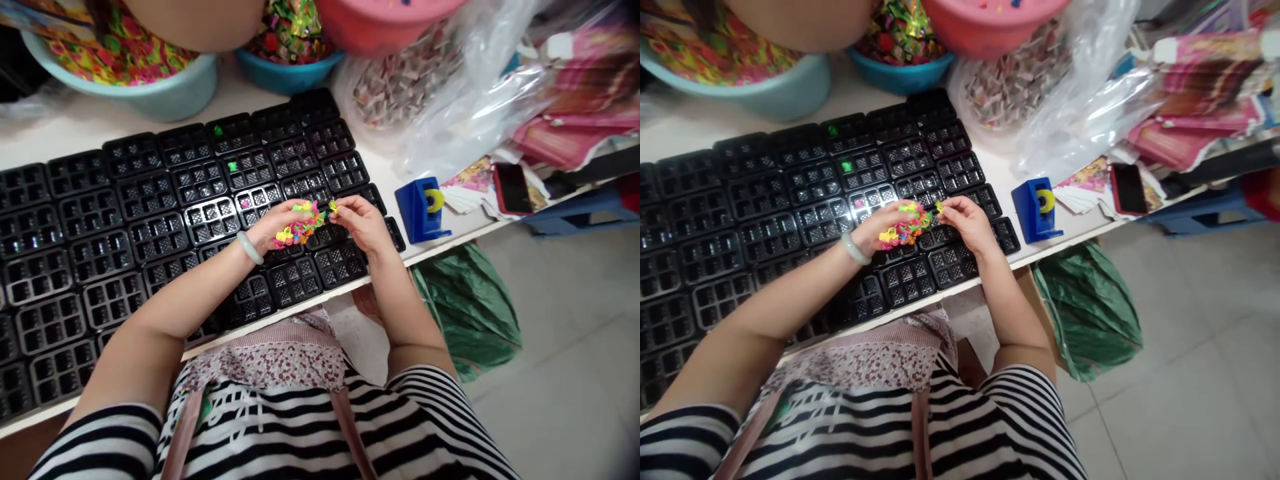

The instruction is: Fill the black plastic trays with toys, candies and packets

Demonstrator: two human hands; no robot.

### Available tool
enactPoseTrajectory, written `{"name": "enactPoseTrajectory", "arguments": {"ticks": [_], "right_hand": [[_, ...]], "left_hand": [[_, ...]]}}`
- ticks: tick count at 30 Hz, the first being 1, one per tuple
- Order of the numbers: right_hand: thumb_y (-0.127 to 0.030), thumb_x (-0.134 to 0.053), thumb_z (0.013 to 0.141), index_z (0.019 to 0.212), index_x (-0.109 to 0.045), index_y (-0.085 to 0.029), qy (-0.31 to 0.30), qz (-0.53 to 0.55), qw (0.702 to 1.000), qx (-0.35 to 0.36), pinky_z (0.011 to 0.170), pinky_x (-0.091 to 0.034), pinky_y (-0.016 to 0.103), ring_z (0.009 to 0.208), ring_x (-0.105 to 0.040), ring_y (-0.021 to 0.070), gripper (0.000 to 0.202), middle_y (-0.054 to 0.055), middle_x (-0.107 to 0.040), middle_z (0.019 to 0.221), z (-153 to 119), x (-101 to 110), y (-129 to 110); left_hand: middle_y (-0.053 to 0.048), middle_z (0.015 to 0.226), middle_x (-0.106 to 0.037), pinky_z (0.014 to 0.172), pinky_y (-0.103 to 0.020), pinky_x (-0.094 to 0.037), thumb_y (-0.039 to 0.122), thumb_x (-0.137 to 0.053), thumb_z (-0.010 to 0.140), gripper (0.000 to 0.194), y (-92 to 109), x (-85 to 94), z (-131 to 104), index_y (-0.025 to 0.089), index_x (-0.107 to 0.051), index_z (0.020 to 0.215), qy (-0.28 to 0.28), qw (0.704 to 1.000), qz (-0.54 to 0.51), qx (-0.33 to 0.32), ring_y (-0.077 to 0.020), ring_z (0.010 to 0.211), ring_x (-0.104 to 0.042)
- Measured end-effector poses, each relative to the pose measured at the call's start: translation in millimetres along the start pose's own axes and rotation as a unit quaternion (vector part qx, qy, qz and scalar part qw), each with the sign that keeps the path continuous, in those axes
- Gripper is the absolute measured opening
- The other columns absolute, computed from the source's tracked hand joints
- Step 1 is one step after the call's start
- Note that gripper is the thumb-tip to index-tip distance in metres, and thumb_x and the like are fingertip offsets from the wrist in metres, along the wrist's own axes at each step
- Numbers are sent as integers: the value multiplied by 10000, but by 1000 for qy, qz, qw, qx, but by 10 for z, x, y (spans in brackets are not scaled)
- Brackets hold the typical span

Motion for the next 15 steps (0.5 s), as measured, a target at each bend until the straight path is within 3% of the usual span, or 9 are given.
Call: {"name": "enactPoseTrajectory", "arguments": {"ticks": [5,9,15], "right_hand": [[-493,-875,696,816,-713,-242,13,-78,996,33,759,-582,325,759,-657,143,322,-6,-733,853,-6,209,34],[-465,-833,735,822,-725,-235,7,-121,992,41,817,-564,361,788,-651,158,269,2,-751,884,-70,265,77],[-397,-774,799,831,-740,-240,-10,-157,985,73,919,-553,413,899,-695,203,164,31,-774,938,-110,255,55]], "left_hand": [[-29,861,-762,627,-267,-595,151,-800,740,263,161,-33,3,175,-701,983,1,999,5,-34,-158,649,-721],[-52,924,-771,727,-302,-630,157,-774,750,259,264,-19,-48,168,-698,997,6,998,4,-58,-183,744,-749],[-45,973,-762,753,-282,-635,176,-728,823,199,472,109,-8,183,-689,1018,55,993,-3,-105,-192,837,-757]]}}
Point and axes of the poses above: each hand's wrist, its own z-axis towards the middle knuckle, its own x-axis out of the back of the hand, y = z × x, the point moved 4 cm from there along z, towards the middle knuckle
